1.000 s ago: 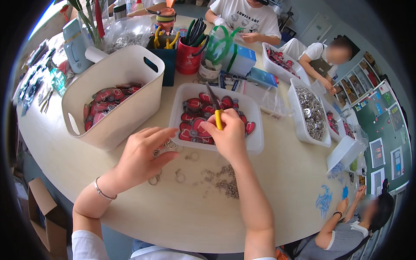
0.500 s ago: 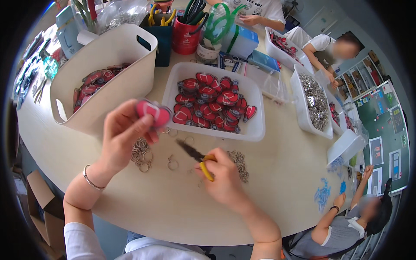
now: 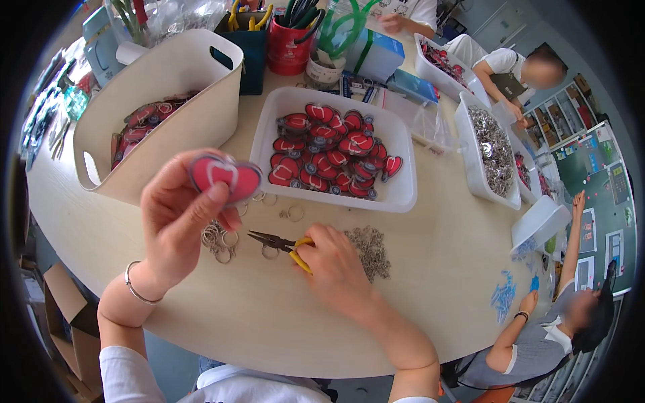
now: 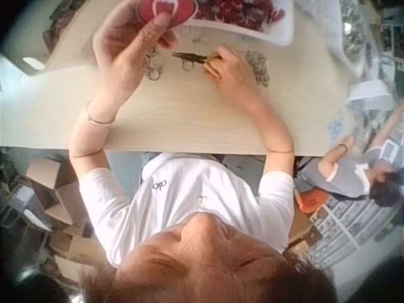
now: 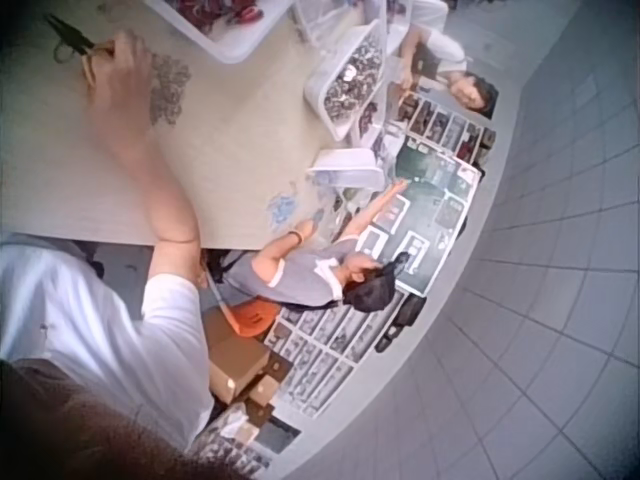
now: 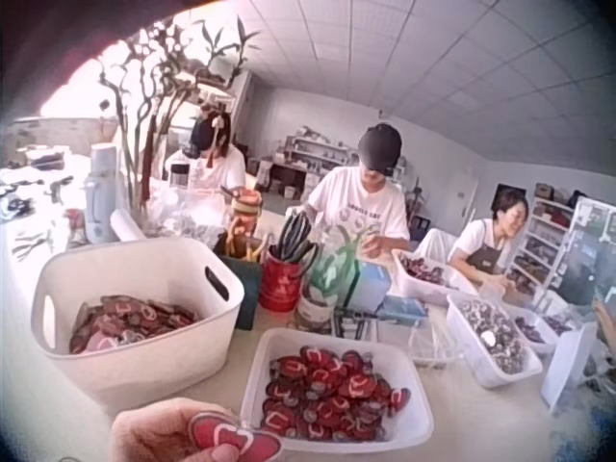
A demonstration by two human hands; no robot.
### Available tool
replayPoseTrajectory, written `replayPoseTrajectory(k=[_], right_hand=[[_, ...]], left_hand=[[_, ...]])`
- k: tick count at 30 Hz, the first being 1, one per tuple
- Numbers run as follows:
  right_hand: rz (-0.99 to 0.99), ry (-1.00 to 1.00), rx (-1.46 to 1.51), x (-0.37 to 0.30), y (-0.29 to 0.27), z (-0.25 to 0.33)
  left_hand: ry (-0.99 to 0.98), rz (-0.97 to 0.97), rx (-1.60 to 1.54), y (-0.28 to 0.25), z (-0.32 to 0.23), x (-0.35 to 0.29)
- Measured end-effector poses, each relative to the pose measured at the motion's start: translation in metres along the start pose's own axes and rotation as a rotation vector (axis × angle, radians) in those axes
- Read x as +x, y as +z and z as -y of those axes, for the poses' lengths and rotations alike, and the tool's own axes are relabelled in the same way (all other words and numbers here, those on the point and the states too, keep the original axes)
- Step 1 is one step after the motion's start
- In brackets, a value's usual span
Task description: The person assembles keychains by attaching metal split rings to red heart-shaped charms using yellow-handled pliers. They pick up a charm, thread a split ring through its hole, and use the pliers to open and close the ring to secure it. The finished keychains are placed on the table.
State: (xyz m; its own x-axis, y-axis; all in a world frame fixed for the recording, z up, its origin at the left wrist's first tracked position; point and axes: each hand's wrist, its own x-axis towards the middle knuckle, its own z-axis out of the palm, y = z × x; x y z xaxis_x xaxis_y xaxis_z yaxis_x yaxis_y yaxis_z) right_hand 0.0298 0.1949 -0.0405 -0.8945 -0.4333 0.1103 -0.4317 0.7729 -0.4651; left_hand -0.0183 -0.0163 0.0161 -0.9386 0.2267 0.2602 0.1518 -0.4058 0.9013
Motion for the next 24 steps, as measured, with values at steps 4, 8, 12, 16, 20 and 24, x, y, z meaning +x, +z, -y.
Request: replayPoseTrajectory(k=[4,8,12,16,20,24], right_hand=[[0.000,0.034,0.031,-0.005,-0.012,0.002],[-0.114,0.233,0.264,-0.009,-0.048,0.014],[-0.293,0.285,0.686,-0.013,-0.065,0.025],[-0.271,0.239,0.788,-0.015,-0.062,0.031],[-0.221,0.235,0.744,-0.015,-0.059,0.029],[-0.226,0.257,0.725,-0.016,-0.058,0.030]], left_hand=[[-0.160,0.126,-0.026,0.006,0.006,-0.009],[-0.260,0.177,-0.018,0.010,0.012,-0.016],[-0.253,0.196,0.079,0.020,0.021,-0.022],[-0.156,0.339,0.254,0.021,0.027,-0.026],[-0.026,0.374,0.353,0.022,0.030,-0.027],[0.071,0.384,0.451,0.023,0.029,-0.027]])
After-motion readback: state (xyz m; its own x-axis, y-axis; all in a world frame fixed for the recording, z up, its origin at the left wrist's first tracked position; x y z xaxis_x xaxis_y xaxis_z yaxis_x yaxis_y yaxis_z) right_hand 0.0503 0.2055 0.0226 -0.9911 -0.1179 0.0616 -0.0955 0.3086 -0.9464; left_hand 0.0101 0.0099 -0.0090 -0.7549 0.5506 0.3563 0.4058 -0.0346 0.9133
